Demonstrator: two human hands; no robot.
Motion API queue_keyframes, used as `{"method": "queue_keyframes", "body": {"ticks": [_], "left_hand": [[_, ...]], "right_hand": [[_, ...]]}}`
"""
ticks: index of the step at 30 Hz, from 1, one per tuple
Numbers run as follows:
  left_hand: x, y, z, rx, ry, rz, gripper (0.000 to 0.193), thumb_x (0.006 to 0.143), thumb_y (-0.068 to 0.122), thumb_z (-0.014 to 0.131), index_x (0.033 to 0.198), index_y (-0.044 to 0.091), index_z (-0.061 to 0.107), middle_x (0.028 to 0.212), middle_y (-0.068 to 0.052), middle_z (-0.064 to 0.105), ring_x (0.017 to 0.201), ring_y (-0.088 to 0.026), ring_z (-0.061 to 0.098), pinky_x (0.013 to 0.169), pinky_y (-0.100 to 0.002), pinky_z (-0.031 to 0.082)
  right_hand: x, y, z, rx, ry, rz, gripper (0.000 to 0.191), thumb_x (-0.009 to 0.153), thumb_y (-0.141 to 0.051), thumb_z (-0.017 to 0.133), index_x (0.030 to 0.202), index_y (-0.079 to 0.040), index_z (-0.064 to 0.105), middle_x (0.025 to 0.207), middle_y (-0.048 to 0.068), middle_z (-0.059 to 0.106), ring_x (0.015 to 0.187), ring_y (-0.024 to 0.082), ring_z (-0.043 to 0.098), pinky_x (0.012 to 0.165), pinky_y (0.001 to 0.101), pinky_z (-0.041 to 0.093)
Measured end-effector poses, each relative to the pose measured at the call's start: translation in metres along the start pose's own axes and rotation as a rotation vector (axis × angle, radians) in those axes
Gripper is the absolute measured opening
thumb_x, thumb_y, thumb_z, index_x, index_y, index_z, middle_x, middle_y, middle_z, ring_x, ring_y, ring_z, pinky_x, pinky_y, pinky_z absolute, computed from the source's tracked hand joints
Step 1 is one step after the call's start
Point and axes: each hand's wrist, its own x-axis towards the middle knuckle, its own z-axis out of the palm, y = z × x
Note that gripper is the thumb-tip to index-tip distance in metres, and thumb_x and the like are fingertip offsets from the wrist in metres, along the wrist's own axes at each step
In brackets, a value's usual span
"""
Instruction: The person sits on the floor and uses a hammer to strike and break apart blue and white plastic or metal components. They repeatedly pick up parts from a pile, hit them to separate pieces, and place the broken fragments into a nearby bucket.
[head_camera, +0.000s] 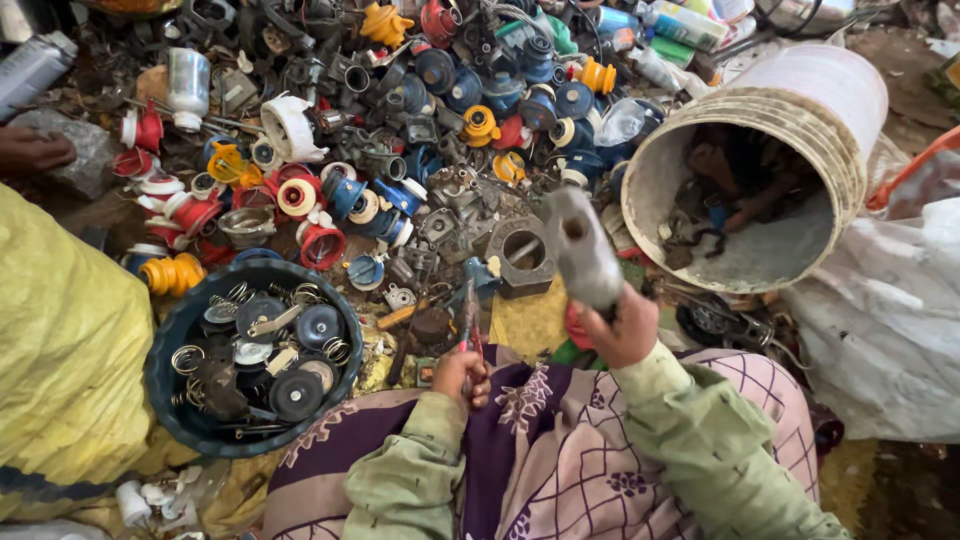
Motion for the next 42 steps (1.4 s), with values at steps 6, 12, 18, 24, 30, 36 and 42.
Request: {"method": "queue_keyframes", "body": {"ticks": [6, 12, 18, 24, 30, 36, 42], "left_hand": [[-0.002, 0.006, 0.001, 0.019, -0.030, -0.010, 0.061, 0.071, 0.005, 0.054, 0.130, 0.018, 0.060, 0.068, -0.006, 0.054, 0.044, -0.017, 0.041, 0.039, -0.034, 0.034], [-0.005, 0.010, -0.001, 0.032, -0.011, -0.046, 0.063, 0.071, 0.005, 0.054, 0.132, 0.019, 0.058, 0.068, -0.007, 0.054, 0.044, -0.017, 0.042, 0.040, -0.034, 0.034], [0.009, 0.004, -0.013, 0.004, -0.027, -0.077, 0.020, 0.073, 0.009, 0.057, 0.092, 0.014, 0.055, 0.068, -0.006, 0.055, 0.046, -0.016, 0.043, 0.041, -0.034, 0.034], [0.024, -0.003, -0.014, 0.089, 0.069, -0.085, 0.011, 0.072, 0.012, 0.060, 0.068, 0.011, 0.050, 0.062, -0.007, 0.050, 0.044, -0.018, 0.045, 0.039, -0.034, 0.033], [0.010, -0.007, -0.010, 0.077, 0.048, -0.031, 0.026, 0.069, 0.006, 0.058, 0.092, 0.018, 0.063, 0.063, -0.005, 0.051, 0.041, -0.018, 0.042, 0.037, -0.033, 0.031], [-0.014, -0.002, -0.013, -0.051, -0.193, 0.057, 0.060, 0.075, 0.000, 0.054, 0.132, 0.015, 0.050, 0.077, -0.009, 0.058, 0.046, -0.019, 0.046, 0.040, -0.035, 0.036], [-0.044, 0.004, 0.017, 0.150, -0.307, 0.301, 0.084, 0.068, -0.009, 0.052, 0.148, 0.016, 0.048, 0.079, -0.008, 0.058, 0.045, -0.013, 0.044, 0.037, -0.030, 0.037]], "right_hand": [[-0.005, -0.006, 0.004, -0.023, -0.149, -0.031, 0.043, 0.075, -0.031, 0.080, 0.107, -0.004, 0.068, 0.074, 0.012, 0.068, 0.065, 0.030, 0.071, 0.061, 0.0405, 0.054], [0.006, -0.008, 0.019, 0.021, -0.144, -0.199, 0.041, 0.072, -0.031, 0.081, 0.100, -0.004, 0.065, 0.077, 0.015, 0.068, 0.070, 0.034, 0.071, 0.063, 0.0420, 0.054], [0.004, 0.065, 0.095, -0.318, -0.443, 0.265, 0.049, 0.087, -0.048, 0.075, 0.099, 0.000, 0.069, 0.080, 0.024, 0.069, 0.076, 0.044, 0.068, 0.066, 0.0506, 0.053], [-0.005, 0.103, 0.091, -0.318, -0.254, 0.613, 0.065, 0.088, -0.064, 0.067, 0.081, 0.001, 0.071, 0.068, 0.021, 0.069, 0.061, 0.033, 0.068, 0.058, 0.0458, 0.053], [-0.017, 0.050, 0.037, 0.462, -0.260, 0.934, 0.048, 0.095, -0.047, 0.068, 0.075, -0.003, 0.063, 0.057, 0.007, 0.057, 0.042, 0.018, 0.052, 0.040, 0.0347, 0.039], [-0.059, 0.042, 0.033, 0.811, -0.535, 1.226, 0.032, 0.091, -0.033, 0.073, 0.085, -0.004, 0.060, 0.057, 0.006, 0.055, 0.044, 0.020, 0.053, 0.042, 0.0346, 0.044], [-0.058, 0.120, 0.080, 1.080, -0.690, 1.508, 0.020, 0.092, -0.024, 0.068, 0.098, -0.005, 0.067, 0.081, 0.013, 0.065, 0.065, 0.025, 0.063, 0.058, 0.0359, 0.050]]}}
